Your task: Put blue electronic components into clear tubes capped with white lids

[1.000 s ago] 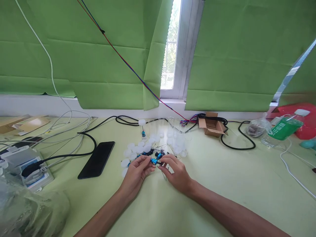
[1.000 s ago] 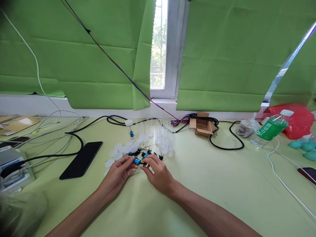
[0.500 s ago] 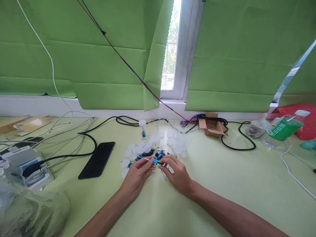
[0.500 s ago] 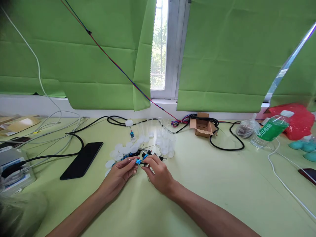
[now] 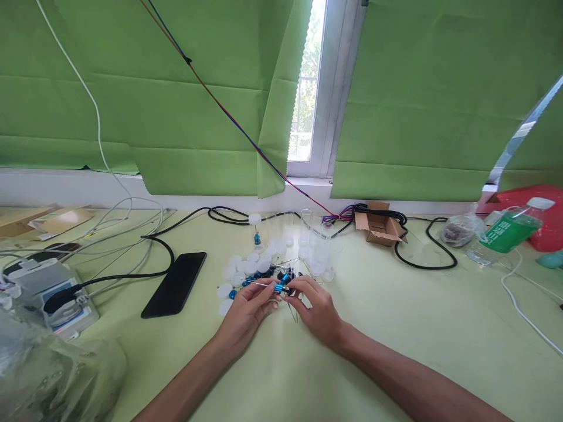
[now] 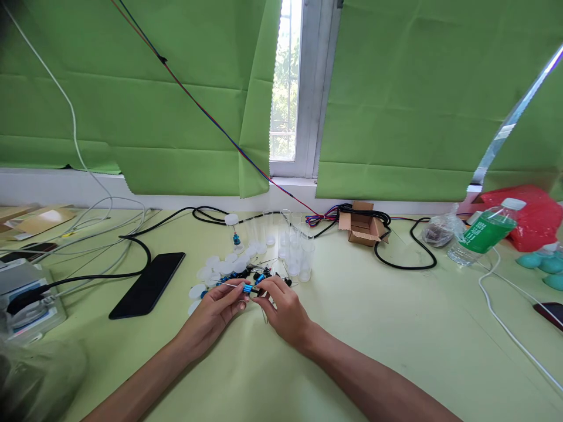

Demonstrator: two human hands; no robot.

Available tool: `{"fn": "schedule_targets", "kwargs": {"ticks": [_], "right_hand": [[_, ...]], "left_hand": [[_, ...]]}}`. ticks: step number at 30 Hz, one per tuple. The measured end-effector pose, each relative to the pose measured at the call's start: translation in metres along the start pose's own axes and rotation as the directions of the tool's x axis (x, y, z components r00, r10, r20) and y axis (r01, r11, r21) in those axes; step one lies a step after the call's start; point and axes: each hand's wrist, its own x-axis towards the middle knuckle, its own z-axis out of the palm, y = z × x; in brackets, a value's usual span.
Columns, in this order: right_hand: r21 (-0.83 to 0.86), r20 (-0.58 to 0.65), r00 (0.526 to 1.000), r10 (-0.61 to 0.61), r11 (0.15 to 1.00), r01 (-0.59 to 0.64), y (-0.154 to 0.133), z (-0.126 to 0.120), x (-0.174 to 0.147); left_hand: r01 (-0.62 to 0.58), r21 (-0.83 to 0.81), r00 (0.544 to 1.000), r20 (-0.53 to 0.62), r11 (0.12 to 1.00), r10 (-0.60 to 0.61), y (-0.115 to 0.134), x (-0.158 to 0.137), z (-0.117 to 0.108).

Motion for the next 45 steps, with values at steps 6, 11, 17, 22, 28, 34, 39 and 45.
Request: {"fn": "schedule_targets", "kwargs": {"ticks": [6,11,17,22,28,34,39,45], "right_hand": [[0.008,-0.023,0.999,-0.030,1.000,0.030,-0.0010,0.0002,0.0015],[0.021,-0.045,0.997,-0.061,0.998,0.062,-0.0003,0.0007,0.0022],[0.034,-0.054,0.997,-0.062,0.997,0.064,0.0004,0.0009,0.0014],[0.058,-0.030,0.999,-0.044,0.997,0.045,0.0005,0.0004,-0.0003],[0.056,0.009,0.999,-0.032,0.998,0.031,0.0021,0.0002,-0.0004],[0.020,-0.021,0.999,-0.036,0.999,0.036,0.0029,0.0008,-0.0013],[0.020,-0.027,0.999,-0.042,0.999,0.042,0.0019,0.0007,-0.0017],[0.080,-0.014,1.000,0.011,0.997,-0.010,0.0010,-0.0001,-0.0013]], "left_hand": [[-0.003,0.037,1.000,0.030,0.999,0.002,-0.0004,-0.0015,0.0009],[0.010,0.034,0.999,0.043,0.999,-0.011,-0.0017,-0.0001,-0.0001],[0.042,0.014,0.999,0.034,0.999,-0.042,-0.0014,-0.0006,-0.0003],[0.043,-0.037,0.999,0.008,0.998,-0.043,-0.0037,0.0022,-0.0037],[0.041,-0.091,0.999,-0.003,0.995,-0.041,-0.0046,0.0055,-0.0047],[0.014,-0.038,1.000,-0.006,0.999,-0.014,-0.0035,0.0024,-0.0022],[-0.015,0.012,1.000,0.012,1.000,0.015,-0.0014,-0.0008,-0.0012],[-0.018,0.051,0.999,0.033,0.999,0.016,-0.0003,-0.0022,-0.0005]]}}
